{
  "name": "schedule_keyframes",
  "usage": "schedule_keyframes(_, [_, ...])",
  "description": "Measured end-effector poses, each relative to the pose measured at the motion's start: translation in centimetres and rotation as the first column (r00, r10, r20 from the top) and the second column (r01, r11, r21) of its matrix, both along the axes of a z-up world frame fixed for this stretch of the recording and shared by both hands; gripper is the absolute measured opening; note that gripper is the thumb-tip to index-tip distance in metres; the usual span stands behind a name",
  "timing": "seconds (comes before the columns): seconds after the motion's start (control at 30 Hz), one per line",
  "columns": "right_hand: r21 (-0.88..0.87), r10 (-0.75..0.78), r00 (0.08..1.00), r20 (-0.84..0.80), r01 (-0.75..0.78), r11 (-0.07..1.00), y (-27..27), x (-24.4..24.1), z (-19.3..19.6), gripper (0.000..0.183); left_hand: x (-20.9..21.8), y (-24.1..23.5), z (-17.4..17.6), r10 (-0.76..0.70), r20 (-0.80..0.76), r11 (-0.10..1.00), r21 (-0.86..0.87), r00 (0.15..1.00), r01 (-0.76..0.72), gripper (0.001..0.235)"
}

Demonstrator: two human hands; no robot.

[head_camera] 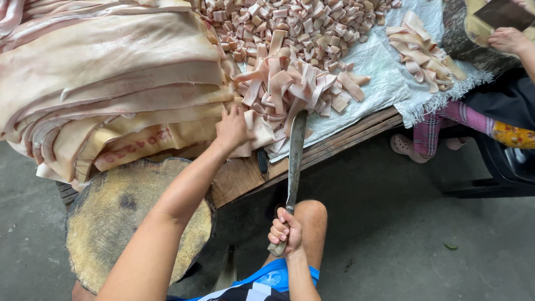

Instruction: The person sits at a low wooden table and uses a large knife to slice sheets of pork skin into thin strips on a round wooden cutting board. The person repeatedly picks up sheets of skin, cuts them into strips, and places the cut pieces onto a white cloth on the table.

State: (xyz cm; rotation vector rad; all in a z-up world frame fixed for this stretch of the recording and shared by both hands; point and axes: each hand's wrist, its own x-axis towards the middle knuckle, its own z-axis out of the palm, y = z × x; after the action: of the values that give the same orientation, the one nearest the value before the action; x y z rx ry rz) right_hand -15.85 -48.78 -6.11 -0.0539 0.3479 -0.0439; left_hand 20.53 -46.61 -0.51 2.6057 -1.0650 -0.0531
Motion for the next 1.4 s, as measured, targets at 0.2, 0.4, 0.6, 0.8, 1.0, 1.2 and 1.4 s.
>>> schedule_keyframes(0.2, [0.018,-0.011,0.981,0.192,0.008,1.0,0.0,-0.4,0.7,0.026,-2.2,1.6,2.0,0.235,-0.405,0.962,0.228,0.884,-0.152,0.029])
schedule_keyframes(0.4, [-0.031,0.086,0.921,0.379,-0.08,0.996,1.1,-0.6,2.0,0.024,-4.9,13.0,14.5,-0.046,0.183,0.997,-0.057,0.982,0.057,0.015])
schedule_keyframes(0.6, [-0.159,0.38,0.841,0.385,-0.345,0.925,3.5,-1.1,3.1,0.022,-14.3,29.2,18.3,-0.184,0.448,0.982,0.123,0.875,0.143,0.013])
schedule_keyframes(0.8, [-0.513,0.631,0.774,-0.044,-0.56,0.651,8.4,-2.4,3.4,0.02,-24.0,41.8,8.7,-0.03,0.305,0.937,0.34,0.952,-0.08,0.063])
schedule_keyframes(1.0, [-0.583,0.571,0.66,-0.489,-0.734,0.35,13.2,-3.6,3.4,0.021,-27.1,46.4,2.8,0.566,-0.074,0.806,-0.159,0.821,-0.57,0.028])
schedule_keyframes(1.2, [-0.58,0.399,0.731,-0.553,-0.682,0.444,12.7,-3.3,4.3,0.02,-25.3,44.6,5.9,0.893,-0.27,0.385,0.048,0.359,-0.922,0.087])
schedule_keyframes(1.4, [-0.558,0.395,0.773,-0.497,-0.633,0.536,11.3,-3.2,3.1,0.032,-22.8,45.0,7.7,0.914,-0.292,0.345,0.2,0.281,-0.917,0.096])
